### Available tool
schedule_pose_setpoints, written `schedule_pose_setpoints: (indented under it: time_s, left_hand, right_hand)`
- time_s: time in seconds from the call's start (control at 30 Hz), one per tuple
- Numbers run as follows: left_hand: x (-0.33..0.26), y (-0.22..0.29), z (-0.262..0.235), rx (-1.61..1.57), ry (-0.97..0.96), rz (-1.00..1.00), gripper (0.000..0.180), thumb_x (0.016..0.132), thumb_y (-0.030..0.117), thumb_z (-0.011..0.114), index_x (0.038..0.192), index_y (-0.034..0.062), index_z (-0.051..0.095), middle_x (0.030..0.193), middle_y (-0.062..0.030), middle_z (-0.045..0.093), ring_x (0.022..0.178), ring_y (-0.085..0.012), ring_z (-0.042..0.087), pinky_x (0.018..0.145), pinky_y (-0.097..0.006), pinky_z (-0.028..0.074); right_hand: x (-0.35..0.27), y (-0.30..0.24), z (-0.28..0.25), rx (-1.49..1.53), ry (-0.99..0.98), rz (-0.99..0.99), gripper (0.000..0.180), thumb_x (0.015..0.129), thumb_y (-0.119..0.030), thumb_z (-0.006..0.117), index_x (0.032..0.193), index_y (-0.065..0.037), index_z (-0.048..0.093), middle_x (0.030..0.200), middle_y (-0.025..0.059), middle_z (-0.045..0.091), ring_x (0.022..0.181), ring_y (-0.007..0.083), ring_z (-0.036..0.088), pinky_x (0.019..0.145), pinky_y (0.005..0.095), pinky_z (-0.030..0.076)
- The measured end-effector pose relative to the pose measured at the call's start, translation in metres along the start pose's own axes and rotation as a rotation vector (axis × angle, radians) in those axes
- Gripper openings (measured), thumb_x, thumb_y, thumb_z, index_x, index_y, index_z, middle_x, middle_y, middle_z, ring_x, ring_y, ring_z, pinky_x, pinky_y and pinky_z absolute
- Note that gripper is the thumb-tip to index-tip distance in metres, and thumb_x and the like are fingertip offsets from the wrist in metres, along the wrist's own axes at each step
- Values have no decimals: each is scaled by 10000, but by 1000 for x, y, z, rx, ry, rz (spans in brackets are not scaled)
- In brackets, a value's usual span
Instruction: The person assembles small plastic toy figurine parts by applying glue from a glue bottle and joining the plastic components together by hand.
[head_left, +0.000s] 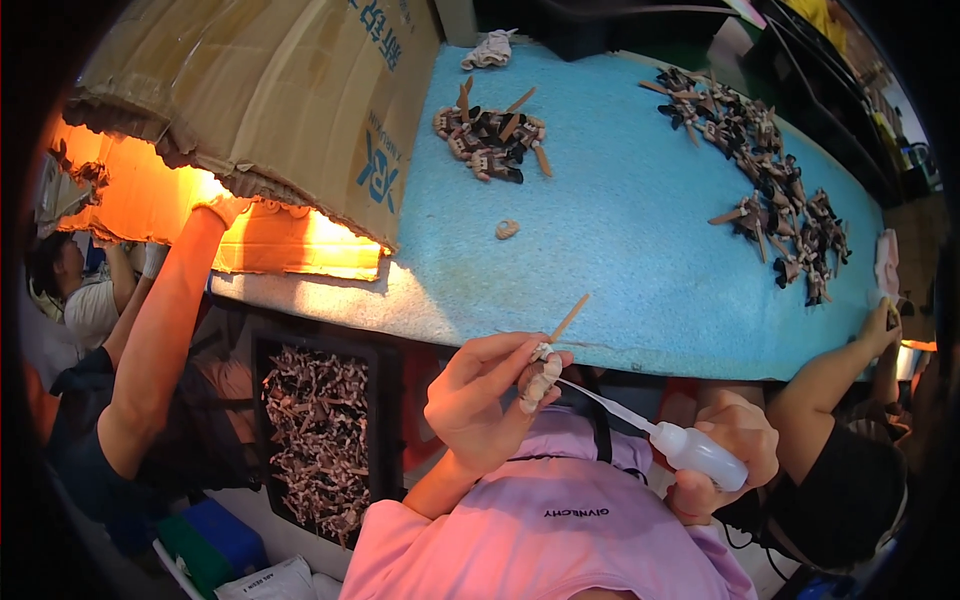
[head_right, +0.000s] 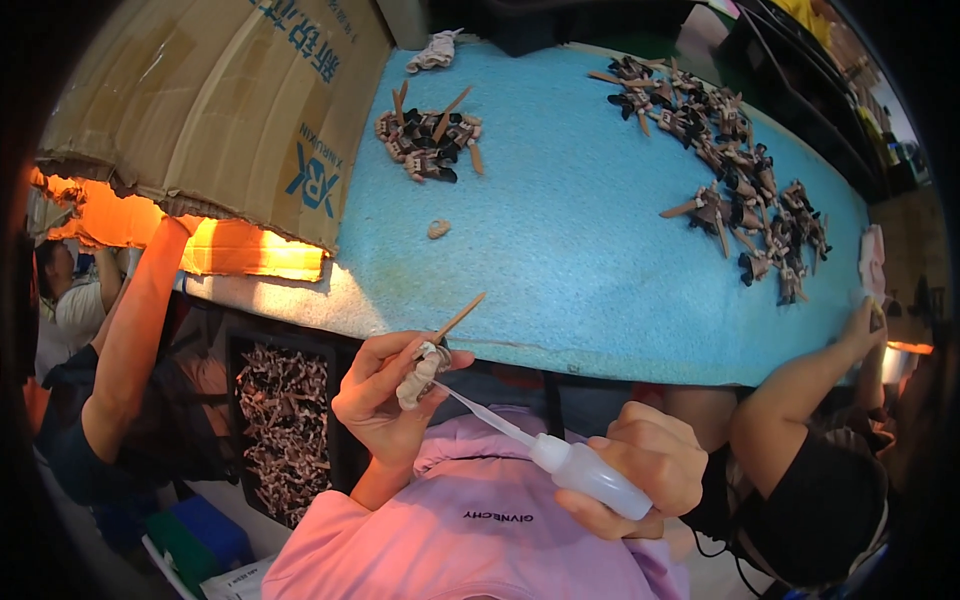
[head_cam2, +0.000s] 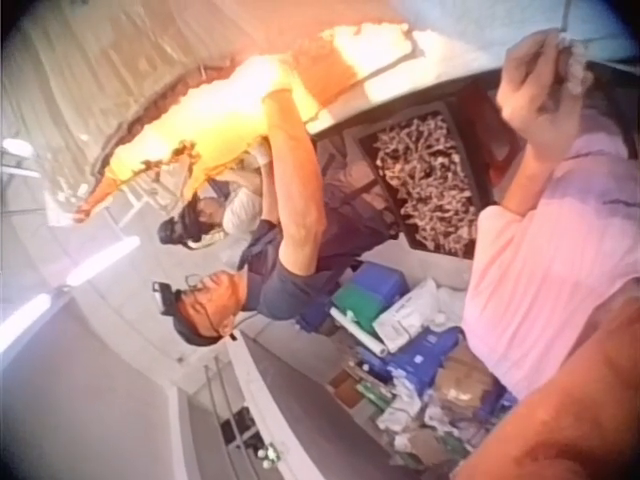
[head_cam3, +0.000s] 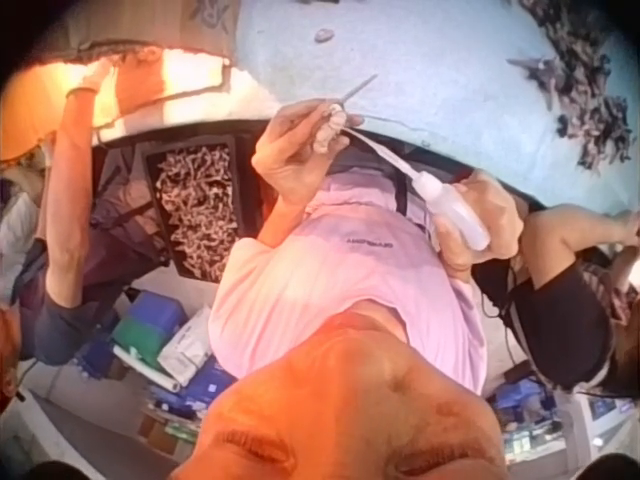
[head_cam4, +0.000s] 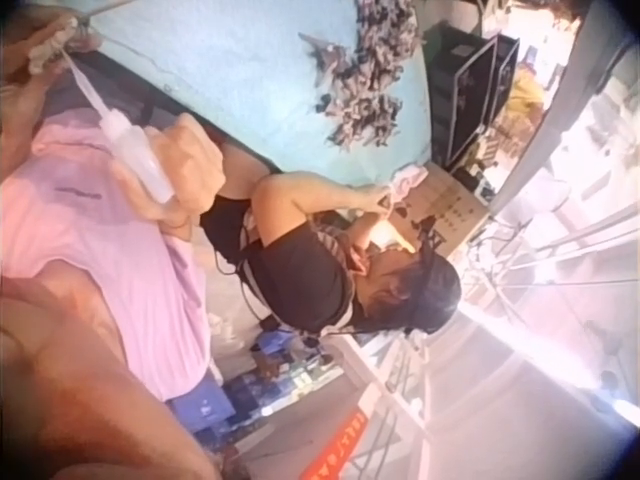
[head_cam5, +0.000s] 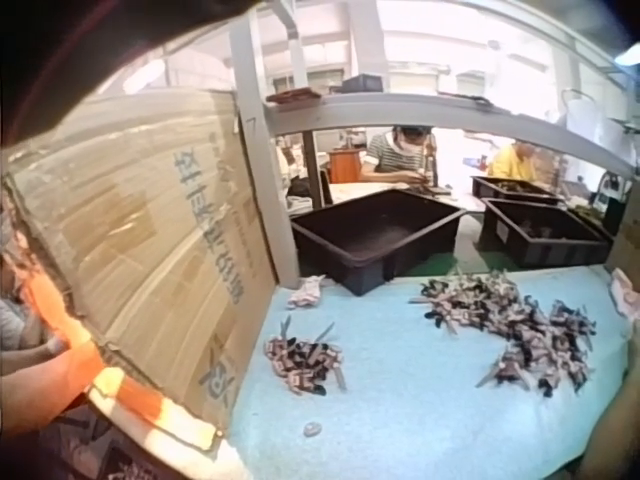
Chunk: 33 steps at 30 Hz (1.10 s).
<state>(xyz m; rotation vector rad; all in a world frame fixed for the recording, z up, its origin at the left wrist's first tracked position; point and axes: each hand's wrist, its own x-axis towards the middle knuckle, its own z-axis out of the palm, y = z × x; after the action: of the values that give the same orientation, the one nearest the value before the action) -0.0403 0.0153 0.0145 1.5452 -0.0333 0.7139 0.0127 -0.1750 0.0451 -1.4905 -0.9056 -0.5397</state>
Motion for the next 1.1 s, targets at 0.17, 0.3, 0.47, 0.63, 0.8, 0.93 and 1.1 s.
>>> schedule_pose_setpoints:
  time_s: [0.17,0.3,0.47,0.63,0.8,0.93,1.1]
  left_hand:
    - [-1,0,-2,56,-28,2,276,716,-155,608,983,-87,595,1002,-173,562,827,-235,645,622,-234,546]
    - [0,1,1,37,-26,1,286,712,-158,609,988,-83,596,1006,-175,561,830,-235,644,619,-234,545]
    - [0,1,1,25,-31,-19,293,707,-159,608,990,-85,593,1005,-182,558,841,-250,643,631,-247,554]
    - [-1,0,0,17,-37,-30,311,696,-162,613,997,-85,589,1006,-185,558,845,-264,644,641,-254,558]
    - [-2,-1,-1,39,-42,-37,333,681,-168,621,1000,-81,588,1005,-181,563,838,-263,647,644,-255,555]
    - [-2,0,-1,23,-33,-52,338,674,-169,624,998,-78,590,1005,-177,569,837,-256,648,649,-253,548]
    - [-3,0,-2,36,-45,-79,347,671,-160,632,1005,-79,589,1006,-179,569,830,-259,649,682,-273,547]
  right_hand:
    - [2,0,-4,-32,-87,-31,393,604,-217,776,767,54,544,510,102,520,341,173,420,315,260,305]
    - [3,-2,-4,-51,-82,-20,396,600,-218,780,768,51,543,513,103,522,343,173,421,315,258,305]
    - [3,-3,-5,-77,-88,-47,392,602,-215,781,767,48,542,505,93,507,342,173,410,315,258,303]
    - [6,-4,-7,-94,-131,-32,385,611,-217,778,764,47,543,500,85,502,344,173,411,316,257,307]
    - [6,-2,-4,-72,-157,-18,381,614,-218,777,757,44,539,497,85,503,346,176,416,317,257,312]
    - [2,-2,-5,-69,-130,-48,390,616,-215,774,774,50,536,497,85,504,346,176,419,315,257,309]
    - [1,-2,-5,-57,-105,-64,405,617,-221,778,783,55,533,497,88,502,346,172,423,313,251,308]
